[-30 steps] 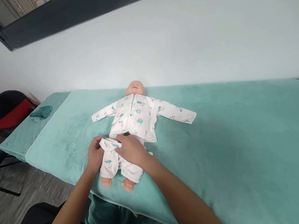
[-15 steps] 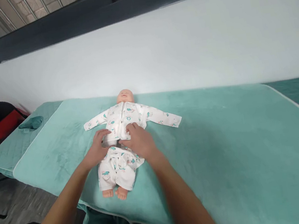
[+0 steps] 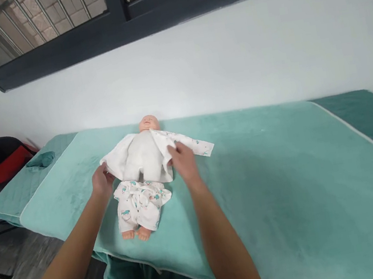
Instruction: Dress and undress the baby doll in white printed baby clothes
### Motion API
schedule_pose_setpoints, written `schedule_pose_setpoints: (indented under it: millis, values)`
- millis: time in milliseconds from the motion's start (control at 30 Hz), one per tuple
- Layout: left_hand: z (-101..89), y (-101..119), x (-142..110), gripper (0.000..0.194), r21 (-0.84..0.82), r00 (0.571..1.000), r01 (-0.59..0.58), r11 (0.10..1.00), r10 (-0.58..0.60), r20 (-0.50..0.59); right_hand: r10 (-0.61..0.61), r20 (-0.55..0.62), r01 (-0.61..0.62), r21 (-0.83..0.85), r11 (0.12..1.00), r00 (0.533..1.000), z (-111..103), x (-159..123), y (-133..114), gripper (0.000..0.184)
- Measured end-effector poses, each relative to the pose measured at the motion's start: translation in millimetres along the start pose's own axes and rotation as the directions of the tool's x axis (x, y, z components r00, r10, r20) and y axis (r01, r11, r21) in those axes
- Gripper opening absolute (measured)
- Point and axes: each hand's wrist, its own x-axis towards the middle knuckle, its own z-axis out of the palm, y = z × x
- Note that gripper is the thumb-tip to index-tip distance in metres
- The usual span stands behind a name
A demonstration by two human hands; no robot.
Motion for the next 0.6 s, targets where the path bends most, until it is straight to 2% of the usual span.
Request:
schedule_pose_setpoints:
  millis: [33, 100, 167, 233, 300, 333, 400, 467, 500, 567, 600]
  values:
    - [-8.4, -3, 6, 0.015, -0.049, 0.999, 0.039, 0.998, -0.04, -0.016, 0.049, -0.049, -0.051, -0.031, 0.998, 0.998, -19, 4, 8, 0.027]
    - [-23.5, -8, 10, 0.013, -0.089, 0.998, 0.065, 0.994, -0.066, -0.011, 0.13, -0.128, -0.163, -0.294, 0.942, 0.983, -56, 5, 24, 0.024]
    - [-35.3, -13, 6, 0.017, -0.104, 0.999, 0.033, 0.994, -0.03, 0.032, 0.204, -0.172, -0.266, -0.549, 0.792, 0.964, -82, -1, 37, 0.024]
    - [-43.9, -17, -3, 0.023, -0.12, 0.992, 0.016, 0.993, 0.0, 0.127, 0.241, -0.227, -0.331, -0.652, 0.682, 0.944, -93, -12, 44, 0.026]
    - [-50.1, -20, -11, 0.027, -0.105, 0.968, 0.034, 0.994, -0.007, 0.25, 0.218, -0.284, -0.354, -0.645, 0.677, 0.934, -87, -23, 43, 0.03]
    - [-52.4, -20, -14, 0.029, -0.075, 0.951, 0.051, 0.996, -0.025, 0.308, 0.177, -0.298, -0.331, -0.622, 0.709, 0.938, -79, -29, 40, 0.031]
    - [-55.6, -22, -19, 0.031, 0.033, 0.913, 0.061, 0.998, -0.069, 0.403, 0.06, -0.253, -0.191, -0.532, 0.825, 0.966, -58, -41, 34, 0.033]
    - [-57.5, -23, -22, 0.034, 0.152, 0.869, 0.025, 0.988, -0.096, 0.485, -0.061, -0.09, 0.025, -0.357, 0.934, 0.994, -33, -55, 29, 0.032]
    - [-58.2, -23, -22, 0.034, 0.195, 0.847, 0.001, 0.981, -0.104, 0.521, -0.121, 0.026, 0.123, -0.253, 0.96, 0.992, -21, -63, 28, 0.031]
    - [-59.3, -24, -22, 0.033, 0.226, 0.812, -0.037, 0.974, -0.103, 0.575, -0.237, 0.253, 0.269, -0.099, 0.958, 0.938, -2, -75, 28, 0.025]
    - [-59.7, -24, -21, 0.031, 0.229, 0.801, -0.045, 0.972, -0.102, 0.59, -0.277, 0.324, 0.311, -0.057, 0.949, 0.904, 5, -80, 28, 0.022]
